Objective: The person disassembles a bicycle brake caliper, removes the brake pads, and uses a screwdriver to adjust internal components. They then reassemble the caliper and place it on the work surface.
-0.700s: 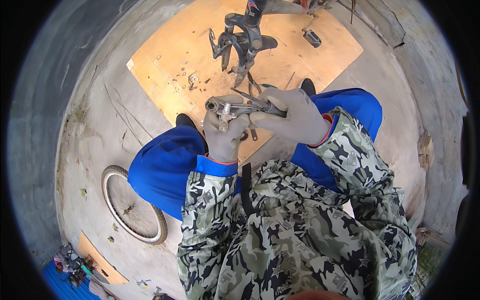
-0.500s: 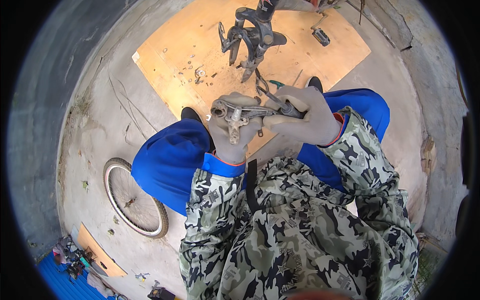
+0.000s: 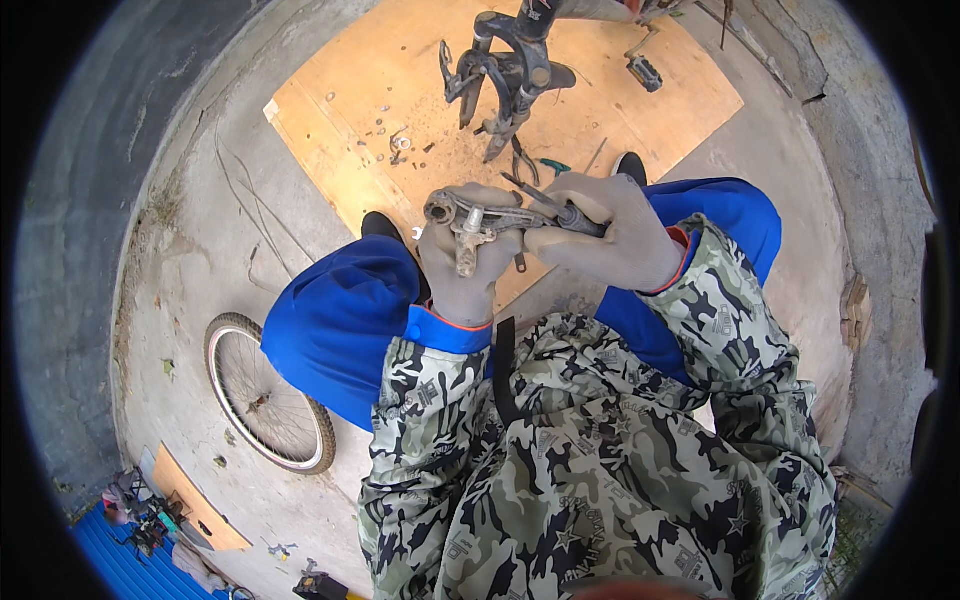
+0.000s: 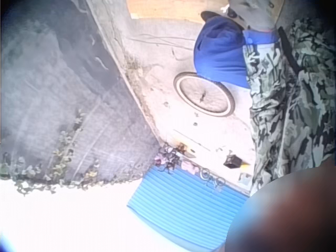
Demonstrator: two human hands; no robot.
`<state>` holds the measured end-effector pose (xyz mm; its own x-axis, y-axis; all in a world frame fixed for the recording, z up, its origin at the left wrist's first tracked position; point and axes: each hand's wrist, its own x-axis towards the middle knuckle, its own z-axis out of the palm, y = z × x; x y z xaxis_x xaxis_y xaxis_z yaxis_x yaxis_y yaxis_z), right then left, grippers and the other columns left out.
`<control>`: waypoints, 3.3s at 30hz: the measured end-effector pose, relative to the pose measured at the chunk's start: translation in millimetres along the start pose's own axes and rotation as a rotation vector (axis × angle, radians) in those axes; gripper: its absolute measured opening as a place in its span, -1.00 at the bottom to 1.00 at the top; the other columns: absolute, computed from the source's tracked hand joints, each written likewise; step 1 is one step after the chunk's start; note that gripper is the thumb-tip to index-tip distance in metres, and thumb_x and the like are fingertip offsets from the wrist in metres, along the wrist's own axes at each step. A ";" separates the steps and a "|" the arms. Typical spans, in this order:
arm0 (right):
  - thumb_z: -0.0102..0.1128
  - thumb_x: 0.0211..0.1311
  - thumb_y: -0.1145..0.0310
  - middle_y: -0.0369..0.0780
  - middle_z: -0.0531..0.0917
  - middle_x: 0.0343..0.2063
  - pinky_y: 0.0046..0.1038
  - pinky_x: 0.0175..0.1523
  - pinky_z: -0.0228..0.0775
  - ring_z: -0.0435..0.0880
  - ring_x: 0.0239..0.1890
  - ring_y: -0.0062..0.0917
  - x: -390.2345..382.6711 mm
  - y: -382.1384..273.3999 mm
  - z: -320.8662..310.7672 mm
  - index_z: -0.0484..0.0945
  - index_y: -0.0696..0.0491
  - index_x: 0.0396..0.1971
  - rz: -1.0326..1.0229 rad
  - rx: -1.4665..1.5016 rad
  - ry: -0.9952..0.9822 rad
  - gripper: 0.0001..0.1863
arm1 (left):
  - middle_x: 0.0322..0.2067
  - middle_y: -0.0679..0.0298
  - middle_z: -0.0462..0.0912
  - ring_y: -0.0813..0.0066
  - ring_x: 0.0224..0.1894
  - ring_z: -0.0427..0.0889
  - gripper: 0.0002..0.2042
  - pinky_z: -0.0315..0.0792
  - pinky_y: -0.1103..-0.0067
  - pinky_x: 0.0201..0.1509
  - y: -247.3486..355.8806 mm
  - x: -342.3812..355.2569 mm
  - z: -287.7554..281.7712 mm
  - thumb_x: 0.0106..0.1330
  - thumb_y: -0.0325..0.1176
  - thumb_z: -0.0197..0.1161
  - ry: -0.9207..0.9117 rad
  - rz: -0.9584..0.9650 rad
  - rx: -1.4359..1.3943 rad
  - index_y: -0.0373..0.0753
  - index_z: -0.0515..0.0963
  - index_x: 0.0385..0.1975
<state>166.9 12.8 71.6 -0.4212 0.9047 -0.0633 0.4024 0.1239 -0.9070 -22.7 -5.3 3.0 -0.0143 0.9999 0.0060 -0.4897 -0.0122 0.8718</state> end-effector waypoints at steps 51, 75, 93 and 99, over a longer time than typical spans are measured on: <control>0.07 0.37 -0.07 -0.07 0.69 -0.51 -0.12 -0.18 0.54 0.74 -0.34 -0.16 -33.5 21.1 -80.3 0.58 0.09 -0.09 0.113 -0.506 0.066 -0.51 | -0.41 0.19 0.67 0.39 -0.49 0.69 -0.75 0.63 0.50 -0.49 -197.5 18.7 -31.0 0.27 -0.51 0.27 0.694 -0.911 0.072 -0.28 0.51 -0.07; 0.08 0.39 -0.05 -0.11 0.69 -0.49 -0.19 -0.22 0.52 0.74 -0.38 -0.21 -77.5 -15.5 -145.9 0.61 0.09 -0.17 0.179 -0.418 0.174 -0.54 | -0.54 -0.05 0.66 0.24 -0.55 0.66 -0.26 0.57 0.45 -0.48 87.9 67.4 140.4 0.59 0.20 -0.13 -0.009 -0.014 0.562 -0.32 0.44 -0.75; 0.08 0.35 -0.05 -0.10 0.65 -0.56 -0.18 -0.24 0.49 0.71 -0.44 -0.19 -142.3 -45.1 -129.4 0.62 0.07 -0.29 0.081 -0.357 0.281 -0.56 | -0.29 -0.04 0.71 0.07 -0.30 0.71 -0.39 0.66 0.28 -0.22 137.2 -50.9 13.3 0.61 0.10 -0.17 0.497 0.215 0.172 -0.35 0.61 -0.32; 0.07 0.35 -0.06 -0.10 0.69 -0.48 -0.17 -0.14 0.50 0.74 -0.34 -0.20 -283.3 -100.3 -183.9 0.63 0.07 -0.28 0.036 -0.319 0.289 -0.55 | -0.30 -0.04 0.71 0.09 -0.34 0.73 -0.38 0.67 0.32 -0.30 172.1 -188.6 133.2 0.62 0.09 -0.19 0.455 0.215 0.101 -0.35 0.63 -0.33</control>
<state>395.3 -181.0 257.0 -0.1760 0.9821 0.0676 0.6633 0.1690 -0.7290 11.9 -194.8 217.2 -0.4945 0.8692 -0.0037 -0.3472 -0.1936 0.9176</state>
